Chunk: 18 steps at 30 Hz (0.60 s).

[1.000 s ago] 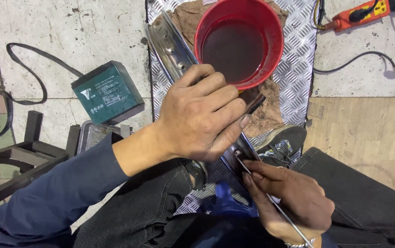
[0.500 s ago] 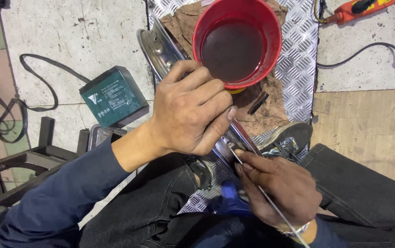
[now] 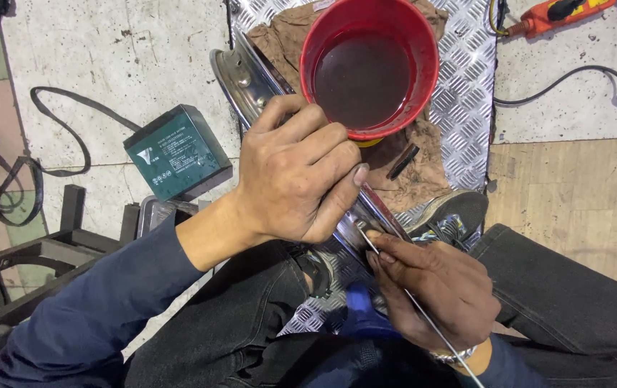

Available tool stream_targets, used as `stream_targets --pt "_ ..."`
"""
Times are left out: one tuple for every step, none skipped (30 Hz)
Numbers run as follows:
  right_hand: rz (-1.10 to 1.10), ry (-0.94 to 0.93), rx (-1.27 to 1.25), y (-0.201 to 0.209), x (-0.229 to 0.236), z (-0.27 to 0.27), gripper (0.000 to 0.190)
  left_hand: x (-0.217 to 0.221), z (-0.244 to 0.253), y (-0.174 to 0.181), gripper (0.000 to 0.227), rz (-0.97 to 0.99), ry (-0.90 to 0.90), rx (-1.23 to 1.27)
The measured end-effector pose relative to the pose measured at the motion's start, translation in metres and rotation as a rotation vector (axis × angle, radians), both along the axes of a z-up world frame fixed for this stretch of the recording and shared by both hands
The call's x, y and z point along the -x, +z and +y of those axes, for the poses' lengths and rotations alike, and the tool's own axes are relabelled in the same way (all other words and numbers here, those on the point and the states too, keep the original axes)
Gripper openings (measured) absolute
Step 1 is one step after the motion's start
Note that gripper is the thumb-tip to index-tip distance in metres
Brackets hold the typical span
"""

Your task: Scraping the inner surface of a motorcycle rim with a metal tool to remove rust and debris.

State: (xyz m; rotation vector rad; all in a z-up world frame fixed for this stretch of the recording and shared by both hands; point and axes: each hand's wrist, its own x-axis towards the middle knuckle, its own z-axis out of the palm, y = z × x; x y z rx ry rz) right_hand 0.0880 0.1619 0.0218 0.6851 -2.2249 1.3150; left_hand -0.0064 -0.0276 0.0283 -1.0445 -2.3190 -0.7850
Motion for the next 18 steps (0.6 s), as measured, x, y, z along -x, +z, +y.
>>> stream_targets --pt "0.000 -0.002 0.001 -0.001 -0.001 0.000 0.016 0.000 -0.001 0.000 0.026 0.000 -0.002 0.001" --pt "-0.006 0.004 -0.004 -0.003 -0.002 0.001 0.016 0.000 -0.001 0.000 0.026 0.000 0.000 0.000" --pt "-0.013 0.011 -0.009 -0.004 -0.002 0.002 0.016 0.000 -0.002 0.000 0.026 -0.001 0.002 0.000" --pt "-0.012 0.010 -0.009 -0.001 0.000 0.003 0.016 0.000 -0.002 -0.001 0.026 0.000 0.001 0.001" --pt "-0.053 0.031 -0.005 0.002 0.001 0.004 0.015 0.000 -0.002 -0.001 0.027 0.000 0.007 0.004" --pt "-0.094 0.052 0.000 0.005 0.003 0.005 0.015 0.000 -0.003 -0.002 0.028 0.000 0.013 0.008" --pt "-0.096 0.052 0.000 0.005 0.004 0.006 0.015 -0.001 -0.003 -0.001 0.028 -0.002 0.013 0.008" --pt "-0.098 0.076 0.014 0.005 0.005 0.007 0.014 -0.001 -0.002 -0.001 0.028 -0.002 0.012 0.004" --pt "-0.097 0.098 0.026 0.006 0.007 0.009 0.014 0.001 -0.002 -0.001 0.028 0.002 0.009 -0.004" --pt "-0.094 0.096 0.024 0.007 0.007 0.011 0.014 0.000 -0.001 -0.001 0.028 0.005 0.007 -0.006" --pt "-0.132 0.110 0.011 0.008 0.008 0.012 0.013 0.000 -0.002 -0.001 0.028 0.001 0.005 -0.003" --pt "-0.170 0.123 -0.002 0.010 0.008 0.014 0.013 0.000 -0.002 -0.001 0.027 -0.002 0.004 -0.001" --pt "-0.170 0.122 -0.001 0.010 0.008 0.012 0.013 0.000 -0.002 -0.001 0.027 -0.002 0.002 0.000" --pt "-0.182 0.123 0.042 0.010 0.009 0.011 0.015 0.000 -0.002 0.000 0.027 -0.006 -0.001 0.000" --pt "-0.193 0.125 0.085 0.011 0.009 0.010 0.017 -0.001 -0.002 0.000 0.027 -0.009 -0.003 -0.001" --pt "-0.194 0.125 0.085 0.009 0.009 0.009 0.017 0.000 -0.002 -0.001 0.027 -0.009 -0.003 -0.001" --pt "-0.159 0.101 0.066 0.008 0.008 0.008 0.017 0.000 -0.002 -0.001 0.027 -0.008 -0.002 0.000" --pt "-0.124 0.078 0.046 0.008 0.007 0.006 0.017 0.000 -0.002 -0.001 0.028 -0.008 -0.002 0.000"
